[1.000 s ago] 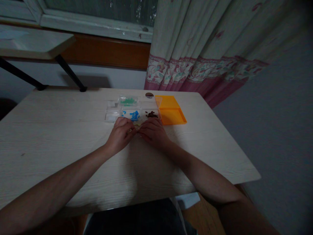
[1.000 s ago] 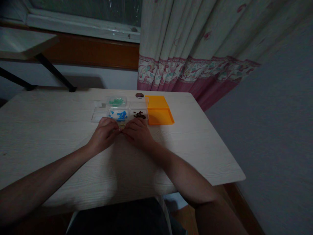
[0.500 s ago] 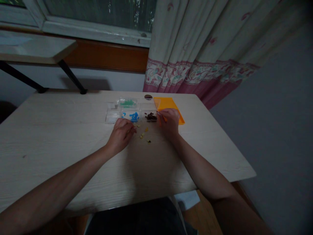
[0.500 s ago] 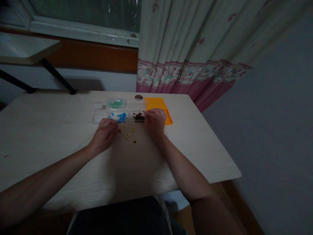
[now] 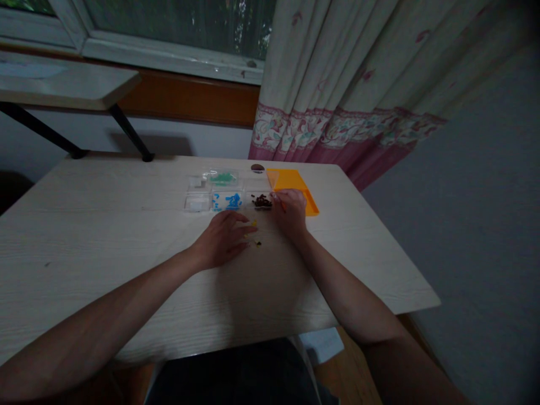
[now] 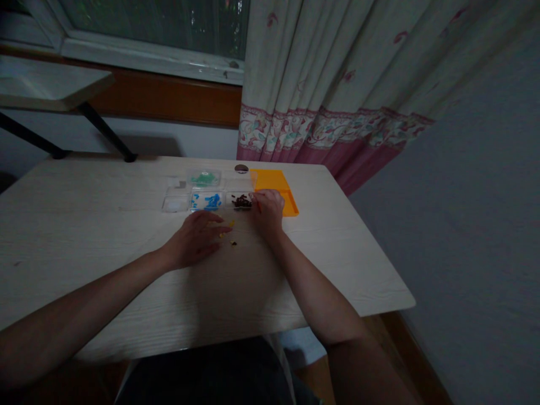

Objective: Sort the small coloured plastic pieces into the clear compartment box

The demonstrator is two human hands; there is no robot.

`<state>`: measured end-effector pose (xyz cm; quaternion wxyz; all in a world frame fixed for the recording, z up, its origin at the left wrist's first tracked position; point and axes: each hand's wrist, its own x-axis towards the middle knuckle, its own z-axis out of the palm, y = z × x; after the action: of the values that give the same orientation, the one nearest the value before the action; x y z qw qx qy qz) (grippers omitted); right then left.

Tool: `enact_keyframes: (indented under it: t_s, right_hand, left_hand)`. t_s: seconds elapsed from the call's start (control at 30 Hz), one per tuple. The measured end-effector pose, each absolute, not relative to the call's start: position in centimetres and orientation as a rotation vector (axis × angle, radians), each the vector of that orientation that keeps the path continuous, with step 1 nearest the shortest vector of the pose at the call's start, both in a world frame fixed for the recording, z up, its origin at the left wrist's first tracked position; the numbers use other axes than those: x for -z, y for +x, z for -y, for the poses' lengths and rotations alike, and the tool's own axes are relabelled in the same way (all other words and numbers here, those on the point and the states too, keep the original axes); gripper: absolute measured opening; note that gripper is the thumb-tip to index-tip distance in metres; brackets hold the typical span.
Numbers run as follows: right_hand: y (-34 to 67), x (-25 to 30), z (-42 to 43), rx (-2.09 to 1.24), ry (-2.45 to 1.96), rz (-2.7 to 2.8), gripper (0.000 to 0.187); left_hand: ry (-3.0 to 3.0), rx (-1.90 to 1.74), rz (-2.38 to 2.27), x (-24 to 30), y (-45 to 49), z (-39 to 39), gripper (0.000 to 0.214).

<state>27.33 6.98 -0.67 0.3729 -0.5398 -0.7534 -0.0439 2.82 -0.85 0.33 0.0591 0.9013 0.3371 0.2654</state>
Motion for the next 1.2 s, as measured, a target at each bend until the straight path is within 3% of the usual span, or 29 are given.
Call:
enact_keyframes:
  t_s: [0.1, 0.3, 0.63, 1.2]
  right_hand:
    - [27.2, 0.5, -6.9, 0.108, -1.381, 1.944, 0.033]
    - [27.0, 0.4, -6.8, 0.104, -1.391, 1.945, 0.035]
    - [27.1, 0.4, -6.8, 0.079, -1.389, 1.955, 0.034]
    - [27.0, 0.4, -6.7, 0.044, -1.348, 2.001, 0.032]
  left_hand:
    - [2.856, -0.639, -0.869, 0.0, 3.1, 1.1, 0.047]
    - [2.895, -0.561, -0.845, -0.1, 3.1, 1.2, 0.041]
    - [2.817, -0.791, -0.990, 0.1, 2.5, 0.4, 0.016]
    - [2.637, -0.879, -1.230, -0.1, 2.0, -0.3, 0.018]
